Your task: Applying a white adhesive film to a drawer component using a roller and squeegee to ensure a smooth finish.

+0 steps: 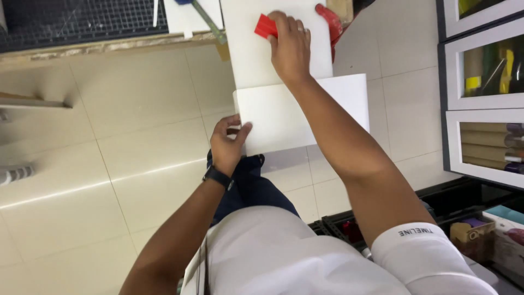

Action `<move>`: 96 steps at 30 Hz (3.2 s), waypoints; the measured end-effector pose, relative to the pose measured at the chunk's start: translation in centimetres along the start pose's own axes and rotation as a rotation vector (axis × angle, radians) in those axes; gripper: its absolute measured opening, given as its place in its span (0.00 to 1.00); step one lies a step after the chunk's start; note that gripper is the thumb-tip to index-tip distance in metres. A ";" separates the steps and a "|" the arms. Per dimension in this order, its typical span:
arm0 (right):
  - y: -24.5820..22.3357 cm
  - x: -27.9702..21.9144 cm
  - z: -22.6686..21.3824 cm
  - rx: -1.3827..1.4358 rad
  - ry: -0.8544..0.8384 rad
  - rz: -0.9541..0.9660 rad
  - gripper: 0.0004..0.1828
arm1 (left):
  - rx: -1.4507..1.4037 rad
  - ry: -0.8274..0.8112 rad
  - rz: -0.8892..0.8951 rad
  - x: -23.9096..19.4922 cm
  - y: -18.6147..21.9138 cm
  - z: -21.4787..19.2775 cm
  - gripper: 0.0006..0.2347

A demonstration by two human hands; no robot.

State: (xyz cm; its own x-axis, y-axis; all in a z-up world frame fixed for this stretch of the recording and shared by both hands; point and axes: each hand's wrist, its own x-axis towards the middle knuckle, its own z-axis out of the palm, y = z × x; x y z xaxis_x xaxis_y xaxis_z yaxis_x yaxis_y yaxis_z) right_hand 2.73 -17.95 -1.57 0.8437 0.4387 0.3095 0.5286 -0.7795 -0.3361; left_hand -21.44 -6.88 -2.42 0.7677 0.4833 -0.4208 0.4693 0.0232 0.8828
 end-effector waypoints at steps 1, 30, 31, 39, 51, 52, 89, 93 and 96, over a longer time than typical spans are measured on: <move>-0.5 -3.4 -0.5 0.002 -0.012 -0.004 0.26 | -0.003 0.006 -0.011 0.2 -1.2 0.0 0.18; -5.7 -23.2 0.6 -0.162 0.037 -0.323 0.11 | -0.349 -0.431 0.002 3.5 -5.8 -2.3 0.26; -5.9 -21.2 0.7 -0.156 0.036 -0.330 0.11 | -0.350 -0.422 0.002 4.0 -6.0 -2.2 0.26; -6.5 -22.2 -0.6 -0.193 0.112 -0.375 0.10 | -0.344 -0.464 0.021 3.9 -6.1 -2.1 0.27; -5.3 -22.5 -1.0 -0.177 0.092 -0.443 0.07 | -0.346 -0.457 0.039 4.4 -6.9 -1.8 0.28; -5.5 -21.9 -0.8 -0.180 0.087 -0.434 0.07 | -0.344 -0.465 0.032 4.3 -6.9 -1.8 0.28; 1.8 -20.0 5.5 -0.444 0.221 0.517 0.20 | -0.338 -0.424 -0.018 3.2 -4.8 -2.3 0.24; -13.8 -16.5 3.6 -0.425 0.198 0.122 0.38 | -0.402 -0.399 0.000 3.4 -4.1 -2.1 0.20; 0.0 -18.9 6.2 -0.595 0.093 0.379 0.11 | -0.334 -0.435 -0.080 3.4 -4.6 -2.4 0.24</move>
State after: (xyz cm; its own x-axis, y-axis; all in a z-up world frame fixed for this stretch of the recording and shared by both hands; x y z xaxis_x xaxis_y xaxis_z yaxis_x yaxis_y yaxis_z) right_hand -12.58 -23.47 -12.97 0.9338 0.0697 0.3510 0.0371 -0.9944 0.0988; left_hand -22.08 -3.23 -7.40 0.8780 0.0643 -0.4743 0.4239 0.3559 0.8328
